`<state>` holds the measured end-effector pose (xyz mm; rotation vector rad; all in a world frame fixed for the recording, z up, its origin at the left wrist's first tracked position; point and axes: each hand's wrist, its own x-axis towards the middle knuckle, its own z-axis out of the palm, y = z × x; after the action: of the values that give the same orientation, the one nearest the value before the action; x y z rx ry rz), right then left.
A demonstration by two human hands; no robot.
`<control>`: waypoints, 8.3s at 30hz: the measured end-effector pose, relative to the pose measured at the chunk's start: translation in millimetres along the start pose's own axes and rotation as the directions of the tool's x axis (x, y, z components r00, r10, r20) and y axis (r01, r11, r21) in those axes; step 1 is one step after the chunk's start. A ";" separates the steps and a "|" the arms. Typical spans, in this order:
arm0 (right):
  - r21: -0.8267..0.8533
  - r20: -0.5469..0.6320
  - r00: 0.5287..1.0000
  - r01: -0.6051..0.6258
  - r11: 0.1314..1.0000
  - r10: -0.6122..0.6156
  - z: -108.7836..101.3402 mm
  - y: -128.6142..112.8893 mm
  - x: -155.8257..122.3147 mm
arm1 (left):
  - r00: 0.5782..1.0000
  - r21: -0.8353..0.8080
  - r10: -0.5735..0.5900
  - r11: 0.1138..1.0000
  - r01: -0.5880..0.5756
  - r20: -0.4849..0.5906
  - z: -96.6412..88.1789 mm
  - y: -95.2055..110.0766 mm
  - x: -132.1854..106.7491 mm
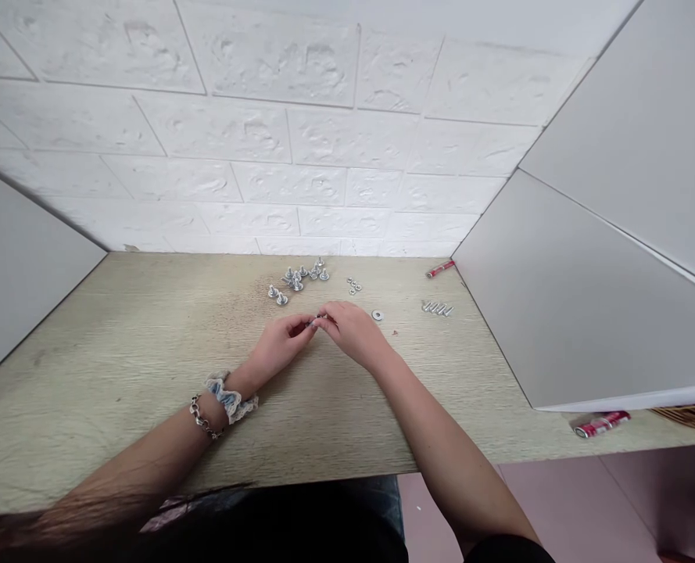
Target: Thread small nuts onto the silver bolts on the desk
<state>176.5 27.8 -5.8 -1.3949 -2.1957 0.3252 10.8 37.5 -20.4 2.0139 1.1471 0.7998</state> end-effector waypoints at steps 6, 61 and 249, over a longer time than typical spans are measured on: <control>-0.153 0.017 0.998 0.063 0.986 -0.062 -0.8 -1.8 -1.0 | 0.999 0.062 0.045 0.997 -0.043 -0.029 0.4 4.6 -1.8; 0.306 -0.102 0.983 -0.118 0.945 0.156 -0.1 -8.8 -2.6 | 0.998 -0.062 -0.056 0.997 0.054 -0.038 -1.0 -3.9 2.9; 0.756 0.159 0.887 -0.392 0.524 0.434 11.7 -6.8 5.4 | 0.932 -0.715 -0.341 0.621 0.323 0.125 -2.4 0.2 5.9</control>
<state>163.1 30.4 -10.9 -1.3275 -1.3120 1.2394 11.5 43.2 -17.9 1.0807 0.9533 0.8970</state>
